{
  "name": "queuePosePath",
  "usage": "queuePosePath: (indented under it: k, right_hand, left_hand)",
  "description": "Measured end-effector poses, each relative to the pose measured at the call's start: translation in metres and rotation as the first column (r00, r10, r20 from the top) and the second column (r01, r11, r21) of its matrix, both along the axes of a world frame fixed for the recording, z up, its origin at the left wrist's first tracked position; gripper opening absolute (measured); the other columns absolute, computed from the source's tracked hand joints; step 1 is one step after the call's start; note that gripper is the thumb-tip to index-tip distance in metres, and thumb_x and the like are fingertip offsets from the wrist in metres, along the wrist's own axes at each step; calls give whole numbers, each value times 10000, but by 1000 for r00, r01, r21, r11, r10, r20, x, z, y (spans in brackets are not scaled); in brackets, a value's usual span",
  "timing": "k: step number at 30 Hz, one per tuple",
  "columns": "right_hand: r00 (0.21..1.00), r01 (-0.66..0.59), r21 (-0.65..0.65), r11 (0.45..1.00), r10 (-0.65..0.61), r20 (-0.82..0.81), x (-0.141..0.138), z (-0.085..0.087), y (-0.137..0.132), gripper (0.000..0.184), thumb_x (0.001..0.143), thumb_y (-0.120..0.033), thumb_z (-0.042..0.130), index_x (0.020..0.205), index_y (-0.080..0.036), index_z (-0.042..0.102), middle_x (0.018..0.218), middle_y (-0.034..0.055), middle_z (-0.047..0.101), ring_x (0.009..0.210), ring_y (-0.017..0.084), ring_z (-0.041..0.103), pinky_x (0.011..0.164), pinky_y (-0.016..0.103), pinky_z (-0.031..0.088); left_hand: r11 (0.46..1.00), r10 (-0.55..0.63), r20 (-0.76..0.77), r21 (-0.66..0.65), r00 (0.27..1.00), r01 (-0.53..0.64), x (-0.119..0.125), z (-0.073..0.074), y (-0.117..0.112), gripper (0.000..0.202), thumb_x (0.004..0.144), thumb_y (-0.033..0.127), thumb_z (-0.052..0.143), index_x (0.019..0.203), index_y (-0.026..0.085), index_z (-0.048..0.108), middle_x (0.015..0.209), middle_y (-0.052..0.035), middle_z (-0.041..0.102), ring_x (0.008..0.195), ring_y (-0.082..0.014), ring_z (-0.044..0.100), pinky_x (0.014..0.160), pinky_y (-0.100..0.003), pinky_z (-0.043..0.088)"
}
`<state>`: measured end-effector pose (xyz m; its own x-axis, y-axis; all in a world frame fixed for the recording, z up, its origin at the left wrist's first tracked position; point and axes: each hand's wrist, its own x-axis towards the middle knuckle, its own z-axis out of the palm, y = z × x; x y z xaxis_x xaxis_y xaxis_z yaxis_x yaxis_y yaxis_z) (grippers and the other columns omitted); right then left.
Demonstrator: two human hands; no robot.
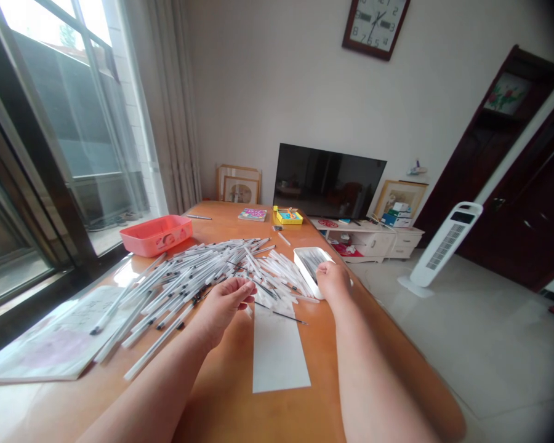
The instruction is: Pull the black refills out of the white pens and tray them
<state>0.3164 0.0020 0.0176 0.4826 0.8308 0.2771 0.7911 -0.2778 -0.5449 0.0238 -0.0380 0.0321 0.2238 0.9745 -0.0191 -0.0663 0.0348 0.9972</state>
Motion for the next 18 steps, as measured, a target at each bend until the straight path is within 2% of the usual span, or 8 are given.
queuePosePath:
  k: [6,11,14,18]
  right_hand:
    - [997,-25,22,999,26,-68,2,-6,2,316,775,-241,560,1000,-234,781,1008,70,767,952,252,683,805,310,480]
    - [985,61,91,994,-46,-166,12,3,-8,361,781,-271,552,1078,-228,752,1048,84,758,933,261,672,769,315,473]
    - [992,67,17,998,-64,-106,13,12,-14,302,813,-306,529,998,-247,760,1041,96,751,898,273,664,757,341,457]
    - [1000,5,-148,989,0,29,5,15,-17,341,883,-378,459,887,-238,769,988,122,745,953,313,651,861,434,435]
  left_hand:
    - [1000,-2,-3,15,1000,2,-2,-1,2,389,784,551,730,868,173,702,953,-112,727,872,-226,657,795,-339,444]
    - [1000,22,34,3,999,-22,-3,-1,5,375,744,527,773,835,170,705,928,-112,733,835,-216,664,766,-323,450]
    - [999,39,30,5,999,-39,-4,1,5,353,751,515,769,830,178,702,896,-93,733,812,-198,656,762,-310,448]
    - [998,62,5,20,998,-62,-3,2,5,344,755,509,764,811,179,687,855,-81,723,787,-188,633,754,-307,440]
